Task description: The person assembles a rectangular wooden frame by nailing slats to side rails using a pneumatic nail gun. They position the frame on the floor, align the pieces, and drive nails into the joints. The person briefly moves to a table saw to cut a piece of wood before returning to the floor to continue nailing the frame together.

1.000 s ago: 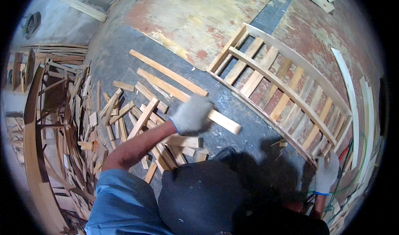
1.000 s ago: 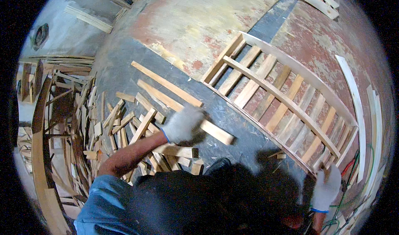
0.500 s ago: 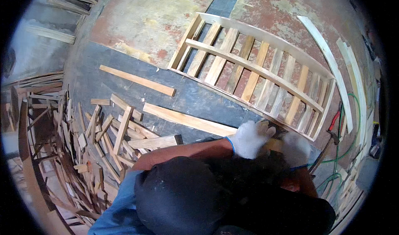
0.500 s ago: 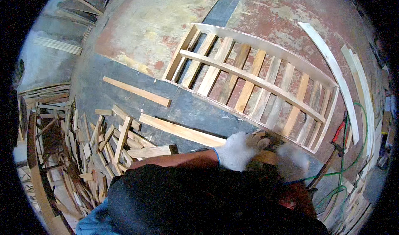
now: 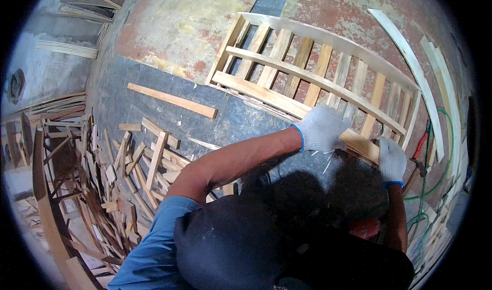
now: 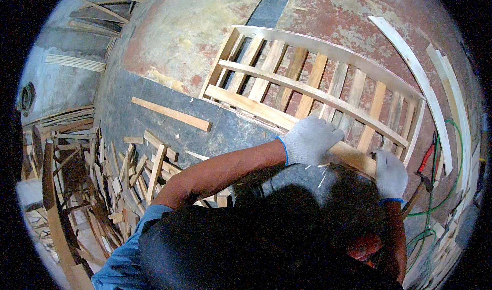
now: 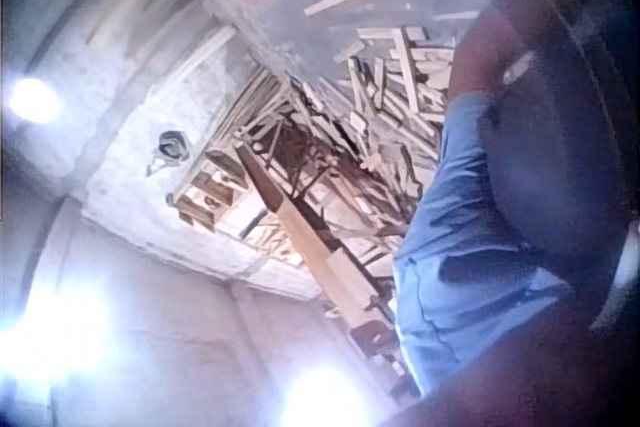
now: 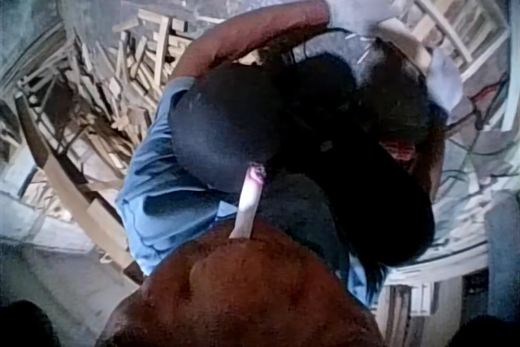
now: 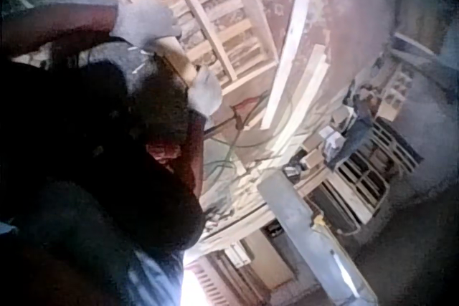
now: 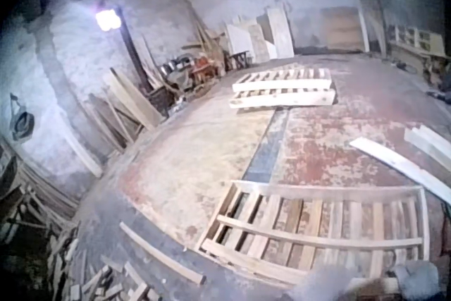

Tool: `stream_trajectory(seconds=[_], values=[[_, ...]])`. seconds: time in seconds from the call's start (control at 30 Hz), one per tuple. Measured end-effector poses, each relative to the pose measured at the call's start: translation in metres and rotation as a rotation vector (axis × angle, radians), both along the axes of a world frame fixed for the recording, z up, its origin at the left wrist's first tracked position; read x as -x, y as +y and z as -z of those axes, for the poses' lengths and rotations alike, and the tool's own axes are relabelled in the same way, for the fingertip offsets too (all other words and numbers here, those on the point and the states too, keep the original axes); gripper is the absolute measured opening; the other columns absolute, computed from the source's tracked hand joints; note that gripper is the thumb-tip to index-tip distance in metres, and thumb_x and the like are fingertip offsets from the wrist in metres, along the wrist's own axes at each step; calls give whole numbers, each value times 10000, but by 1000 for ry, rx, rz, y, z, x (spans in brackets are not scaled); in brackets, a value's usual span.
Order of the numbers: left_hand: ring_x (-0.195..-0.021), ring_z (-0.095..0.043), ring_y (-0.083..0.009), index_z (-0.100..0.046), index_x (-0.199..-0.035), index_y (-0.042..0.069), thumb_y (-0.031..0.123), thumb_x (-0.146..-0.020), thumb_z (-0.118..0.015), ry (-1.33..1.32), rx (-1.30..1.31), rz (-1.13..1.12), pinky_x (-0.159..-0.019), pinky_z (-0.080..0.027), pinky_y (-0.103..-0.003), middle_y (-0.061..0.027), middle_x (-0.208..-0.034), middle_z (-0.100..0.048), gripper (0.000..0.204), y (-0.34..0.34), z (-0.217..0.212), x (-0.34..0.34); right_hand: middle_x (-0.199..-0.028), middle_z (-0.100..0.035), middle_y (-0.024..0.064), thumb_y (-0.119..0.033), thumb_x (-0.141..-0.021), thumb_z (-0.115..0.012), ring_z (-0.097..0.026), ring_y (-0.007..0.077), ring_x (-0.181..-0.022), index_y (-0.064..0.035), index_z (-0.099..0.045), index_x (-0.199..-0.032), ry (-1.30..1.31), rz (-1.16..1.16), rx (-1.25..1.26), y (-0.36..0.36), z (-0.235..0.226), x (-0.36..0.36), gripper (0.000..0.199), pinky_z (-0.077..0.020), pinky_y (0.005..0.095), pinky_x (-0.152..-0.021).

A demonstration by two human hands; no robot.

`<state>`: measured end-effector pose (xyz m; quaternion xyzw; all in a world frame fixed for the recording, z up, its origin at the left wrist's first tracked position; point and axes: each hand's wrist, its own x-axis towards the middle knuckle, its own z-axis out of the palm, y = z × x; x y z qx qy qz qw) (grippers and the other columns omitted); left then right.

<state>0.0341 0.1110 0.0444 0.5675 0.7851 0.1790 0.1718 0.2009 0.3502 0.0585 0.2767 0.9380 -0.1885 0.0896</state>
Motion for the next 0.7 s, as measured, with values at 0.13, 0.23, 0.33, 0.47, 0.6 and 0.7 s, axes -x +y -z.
stream_trajectory(seconds=[0.13,0.23,0.33,0.47,0.6,0.7], values=[[-902,-697,-421,-621,-1007,40,408,-783,-758,-21,22,-14,-799,-536,-525,-205,-953,-696,451,-9,6,6,-1027,-704,212,-433,-1022,-451,-660,428,-999,-92,-729,-1000,51,-48,21,-1,20,7,440,-505,498,-852],[-930,-694,-412,-624,-1013,41,410,-791,-755,-31,53,-66,-811,-534,-525,-211,-980,-697,450,-8,8,7,-1031,-719,189,-395,-1027,-464,-675,400,-993,-103,-740,-1033,10,-97,0,1,28,11,402,-513,484,-857],[-954,-688,-403,-643,-1075,33,415,-808,-743,-53,20,-56,-820,-531,-529,-207,-986,-696,476,0,22,10,-1089,-739,138,-256,-1023,-541,-695,361,-999,-131,-730,-1142,18,-431,-210,17,35,7,255,-536,444,-877],[-979,-681,-384,-655,-1237,111,507,-836,-749,-69,59,-67,-863,-519,-504,-183,-1001,-709,571,11,10,8,-1092,-669,86,-196,-946,-586,-666,267,-1025,-126,-671,-1091,-415,-455,-286,2,40,31,182,-524,421,-838],[-974,-657,-395,-622,-1270,78,561,-888,-666,86,40,-93,-863,-494,-509,-198,-1010,-680,617,16,3,-7,-770,-676,24,-227,-864,-623,-693,246,-764,-176,-718,-815,32,-385,-412,-13,36,16,118,-500,444,-634],[-1004,-635,-391,-595,-1325,81,603,-926,-605,130,31,-73,-877,-474,-498,-187,-1035,-657,657,19,8,-15,-693,-674,53,-279,-860,-626,-705,263,-694,-181,-730,-748,297,-338,-335,-14,45,5,181,-503,476,-606]])
